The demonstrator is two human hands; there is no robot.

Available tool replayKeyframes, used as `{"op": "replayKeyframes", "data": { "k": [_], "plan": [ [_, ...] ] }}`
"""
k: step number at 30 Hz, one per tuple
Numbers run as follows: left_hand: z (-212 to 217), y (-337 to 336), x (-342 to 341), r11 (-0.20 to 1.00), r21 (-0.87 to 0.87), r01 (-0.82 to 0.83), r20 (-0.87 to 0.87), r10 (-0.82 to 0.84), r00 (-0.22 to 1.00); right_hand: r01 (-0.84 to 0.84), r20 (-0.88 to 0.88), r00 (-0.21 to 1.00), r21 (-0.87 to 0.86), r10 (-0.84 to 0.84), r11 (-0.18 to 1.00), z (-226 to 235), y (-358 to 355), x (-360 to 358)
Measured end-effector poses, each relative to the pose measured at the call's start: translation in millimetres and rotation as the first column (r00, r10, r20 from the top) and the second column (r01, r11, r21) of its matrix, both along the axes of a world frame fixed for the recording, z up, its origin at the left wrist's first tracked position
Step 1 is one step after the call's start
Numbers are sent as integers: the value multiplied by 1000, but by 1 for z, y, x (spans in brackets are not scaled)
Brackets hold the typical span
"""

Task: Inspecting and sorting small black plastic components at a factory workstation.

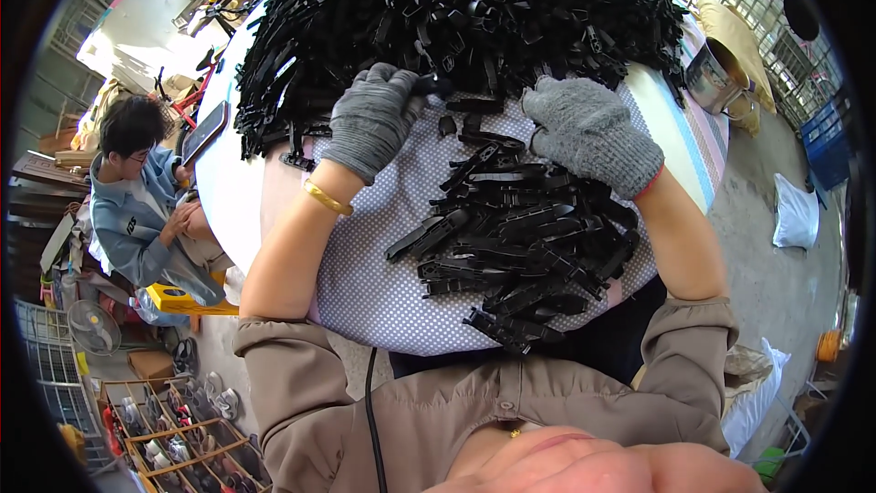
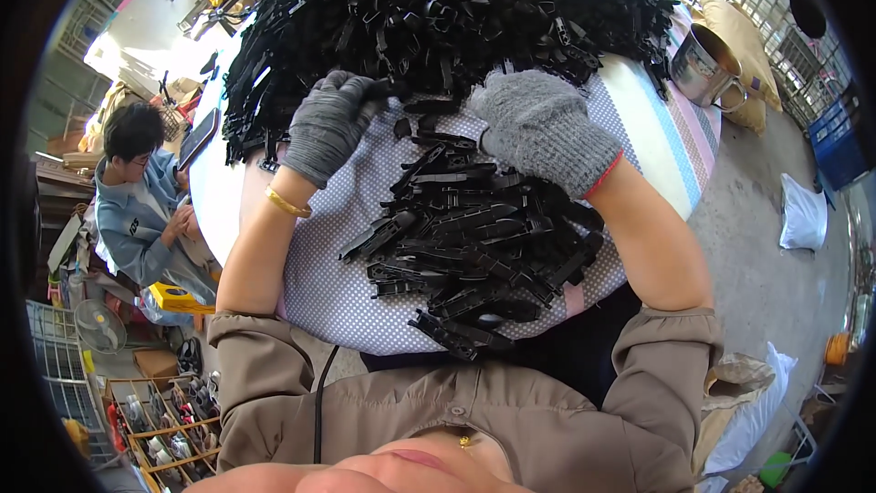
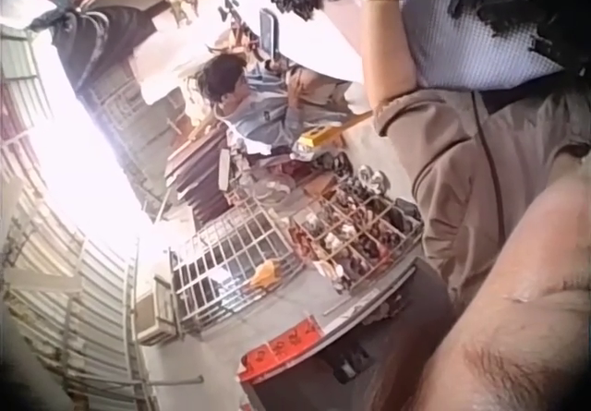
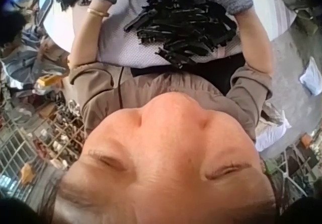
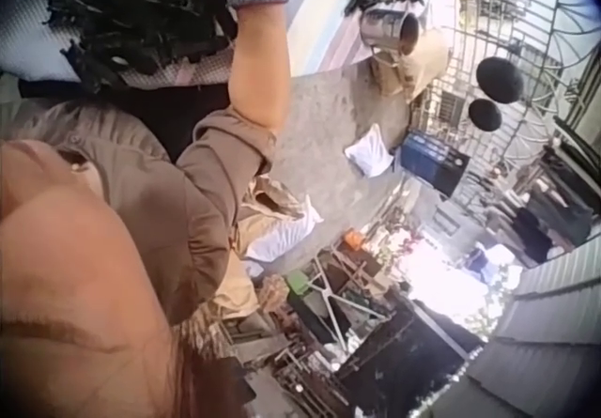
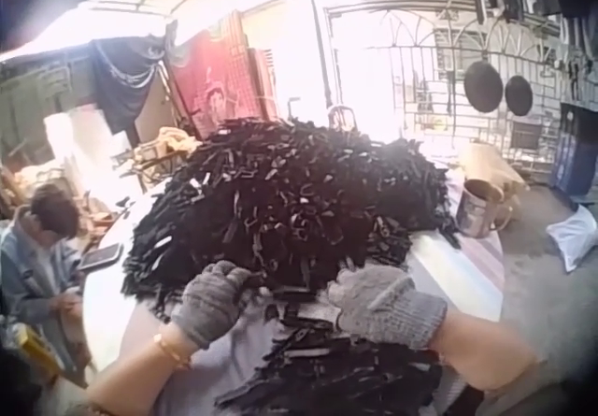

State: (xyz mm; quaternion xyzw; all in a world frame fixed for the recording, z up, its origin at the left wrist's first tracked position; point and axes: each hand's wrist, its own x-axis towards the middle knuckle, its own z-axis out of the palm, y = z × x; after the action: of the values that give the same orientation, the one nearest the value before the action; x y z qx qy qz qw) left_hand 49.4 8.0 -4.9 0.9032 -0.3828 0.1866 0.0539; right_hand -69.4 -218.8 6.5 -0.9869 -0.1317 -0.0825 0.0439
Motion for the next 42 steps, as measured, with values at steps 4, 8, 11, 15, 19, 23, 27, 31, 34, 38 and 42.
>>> {"op": "replayKeyframes", "data": {
  "k": [4, 8, 11, 15, 19, 23, 27, 31, 34, 38, 42],
  "plan": [
    [1, 6, 7, 983, -184, 25, -209, -64, 976, -78, 117, 991, 72, 69, 994, -8, -7, -1],
    [19, 7, 4, 902, -407, -145, -742, -233, 628, -38, -95, 994, 224, 60, 974, -5, -8, 6],
    [12, 8, 2, 763, -572, -302, -820, -513, 255, -35, -79, 995, 286, 60, 958, -10, -3, 7],
    [7, 3, -7, 623, -661, -419, -683, -730, -8, 71, -176, 984, 550, 32, 832, -8, 1, 13],
    [16, -3, -27, 618, -682, -390, -651, -757, -61, 240, -321, 933, 889, 159, 390, 3, 0, 10],
    [13, -9, -38, 657, -725, -204, -680, -730, 64, 218, -261, 946, 951, 191, 219, 13, 12, 0],
    [23, -9, -48, 810, -581, -84, -810, -566, 153, 233, -263, 946, 958, 189, 168, 16, 14, -4],
    [25, -13, -59, 838, -536, -105, -824, -492, 281, 222, -245, 955, 964, 168, 145, 11, 8, 0],
    [26, -12, -58, 808, -574, -134, -806, -529, 264, 211, -225, 961, 972, 161, 100, 8, 4, 2],
    [25, -10, -55, 771, -627, -110, -776, -605, 181, 200, -220, 961, 971, 165, 128, 15, 8, -1],
    [27, -10, -53, 764, -637, -106, -770, -623, 138, 213, -230, 962, 970, 149, 122, 16, 11, -4]
  ]
}}
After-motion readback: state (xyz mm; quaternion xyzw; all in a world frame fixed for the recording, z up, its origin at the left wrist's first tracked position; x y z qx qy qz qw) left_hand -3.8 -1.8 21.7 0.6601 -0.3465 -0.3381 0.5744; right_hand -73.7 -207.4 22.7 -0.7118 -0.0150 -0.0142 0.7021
